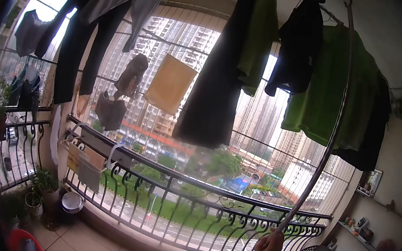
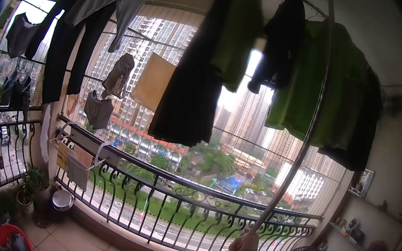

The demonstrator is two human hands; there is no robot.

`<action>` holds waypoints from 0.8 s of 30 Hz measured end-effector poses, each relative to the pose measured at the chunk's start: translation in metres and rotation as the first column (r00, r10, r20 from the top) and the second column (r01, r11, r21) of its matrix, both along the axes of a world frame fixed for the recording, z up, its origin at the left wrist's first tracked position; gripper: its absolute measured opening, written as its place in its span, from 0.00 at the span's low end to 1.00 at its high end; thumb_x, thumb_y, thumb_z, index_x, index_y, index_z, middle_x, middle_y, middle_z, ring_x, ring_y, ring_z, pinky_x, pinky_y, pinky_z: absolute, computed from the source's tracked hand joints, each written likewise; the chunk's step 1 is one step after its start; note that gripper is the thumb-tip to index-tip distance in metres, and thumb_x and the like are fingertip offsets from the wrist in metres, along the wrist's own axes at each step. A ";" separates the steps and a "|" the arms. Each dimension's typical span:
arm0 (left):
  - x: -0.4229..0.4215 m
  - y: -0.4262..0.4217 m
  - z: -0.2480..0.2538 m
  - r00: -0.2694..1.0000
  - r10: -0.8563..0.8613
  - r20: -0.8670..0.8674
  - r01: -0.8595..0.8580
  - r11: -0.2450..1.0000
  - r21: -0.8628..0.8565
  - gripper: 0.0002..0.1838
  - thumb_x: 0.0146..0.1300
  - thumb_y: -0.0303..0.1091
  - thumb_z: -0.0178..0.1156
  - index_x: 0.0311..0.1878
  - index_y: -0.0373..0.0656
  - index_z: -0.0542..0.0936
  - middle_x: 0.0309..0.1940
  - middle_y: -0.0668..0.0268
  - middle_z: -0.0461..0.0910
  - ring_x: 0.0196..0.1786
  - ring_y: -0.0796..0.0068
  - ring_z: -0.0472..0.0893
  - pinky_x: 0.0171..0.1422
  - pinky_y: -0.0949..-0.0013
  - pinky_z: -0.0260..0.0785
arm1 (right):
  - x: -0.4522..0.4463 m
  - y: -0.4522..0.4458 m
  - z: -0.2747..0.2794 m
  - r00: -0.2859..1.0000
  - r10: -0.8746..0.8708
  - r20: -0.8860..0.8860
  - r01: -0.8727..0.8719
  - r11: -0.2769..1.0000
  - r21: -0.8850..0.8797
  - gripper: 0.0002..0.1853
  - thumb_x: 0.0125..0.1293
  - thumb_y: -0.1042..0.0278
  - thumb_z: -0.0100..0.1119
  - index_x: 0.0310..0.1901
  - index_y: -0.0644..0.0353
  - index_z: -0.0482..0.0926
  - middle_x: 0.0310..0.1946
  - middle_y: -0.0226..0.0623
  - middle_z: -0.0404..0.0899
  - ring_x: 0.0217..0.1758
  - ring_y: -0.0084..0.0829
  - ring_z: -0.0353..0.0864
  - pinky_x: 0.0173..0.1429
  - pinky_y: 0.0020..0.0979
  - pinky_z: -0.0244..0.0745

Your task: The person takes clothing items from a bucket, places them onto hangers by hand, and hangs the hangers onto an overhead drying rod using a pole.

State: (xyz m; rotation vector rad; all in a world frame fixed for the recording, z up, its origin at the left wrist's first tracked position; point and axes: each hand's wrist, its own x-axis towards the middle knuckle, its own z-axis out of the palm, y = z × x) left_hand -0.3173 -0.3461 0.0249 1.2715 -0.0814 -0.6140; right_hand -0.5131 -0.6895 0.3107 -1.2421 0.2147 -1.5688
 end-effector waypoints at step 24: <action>-0.193 -0.025 0.396 0.375 0.172 0.911 0.926 -0.120 -0.358 0.51 0.49 0.74 0.58 0.59 0.32 0.71 0.49 0.44 0.77 0.66 0.47 0.61 0.68 0.50 0.56 | 0.044 -0.023 0.213 0.926 0.349 -0.143 -0.376 0.886 -0.271 0.09 0.67 0.62 0.54 0.41 0.58 0.74 0.18 0.30 0.70 0.12 0.19 0.65 0.14 0.21 0.57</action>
